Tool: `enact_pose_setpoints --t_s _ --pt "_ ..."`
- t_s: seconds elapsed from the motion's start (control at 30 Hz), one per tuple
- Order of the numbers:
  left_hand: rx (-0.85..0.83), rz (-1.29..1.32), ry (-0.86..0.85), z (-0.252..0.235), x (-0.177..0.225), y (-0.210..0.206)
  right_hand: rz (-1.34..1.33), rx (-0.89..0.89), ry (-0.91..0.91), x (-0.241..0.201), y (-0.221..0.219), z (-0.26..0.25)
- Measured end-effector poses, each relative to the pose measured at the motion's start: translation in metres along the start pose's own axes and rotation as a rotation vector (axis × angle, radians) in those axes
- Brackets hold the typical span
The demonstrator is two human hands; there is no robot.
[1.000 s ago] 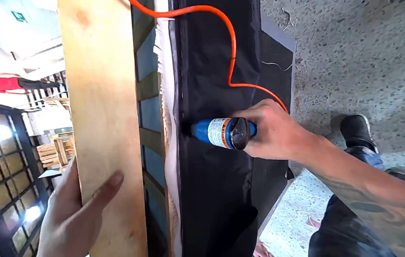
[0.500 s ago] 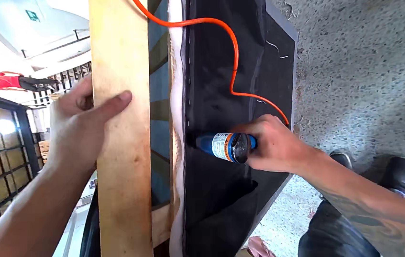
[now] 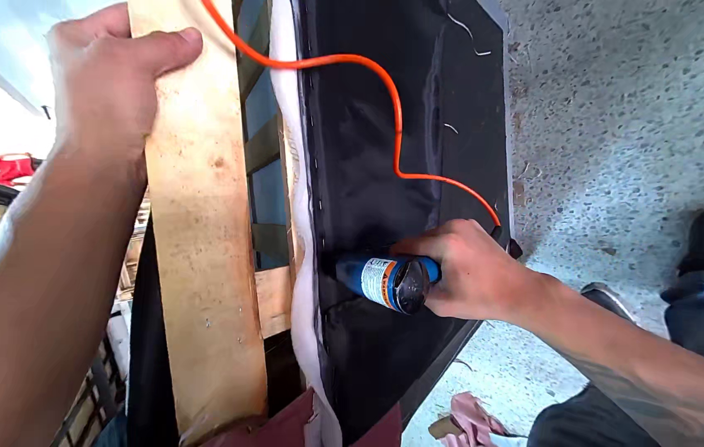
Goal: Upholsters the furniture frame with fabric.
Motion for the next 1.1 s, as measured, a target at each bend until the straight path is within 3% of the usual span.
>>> enact_pose_setpoints --t_s 0.2,0.3,0.4,0.57,0.97,1.1 --pt "-0.048 0.058 -0.153 -0.044 -0.033 0.006 0.009 0.026 -0.008 -0.012 -0.013 0.028" --pt "-0.002 -0.036 -0.106 -0.051 -0.043 0.010 0.014 0.067 0.025 -0.015 -0.012 0.033" --pt "0.007 -0.079 -0.049 -0.049 -0.042 0.010 -0.011 0.127 0.049 -0.018 -0.003 0.046" --pt "0.034 -0.159 -0.108 -0.047 -0.034 0.011 -0.014 0.132 0.043 -0.029 -0.011 0.065" --pt "0.101 -0.359 -0.141 -0.048 -0.028 0.017 0.050 0.081 -0.035 -0.023 -0.025 0.053" --pt "0.089 -0.362 -0.144 -0.046 -0.026 0.015 0.013 0.096 0.024 -0.025 -0.017 0.058"
Point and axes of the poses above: each hand's wrist, its own z-axis away from the middle knuckle, its own y-axis out of the back of the hand, x = y × z, the point moved 7 cm from there along -z, towards the middle knuckle, and after that the axes turned 8 degrees about x, right-handed, at the moved point
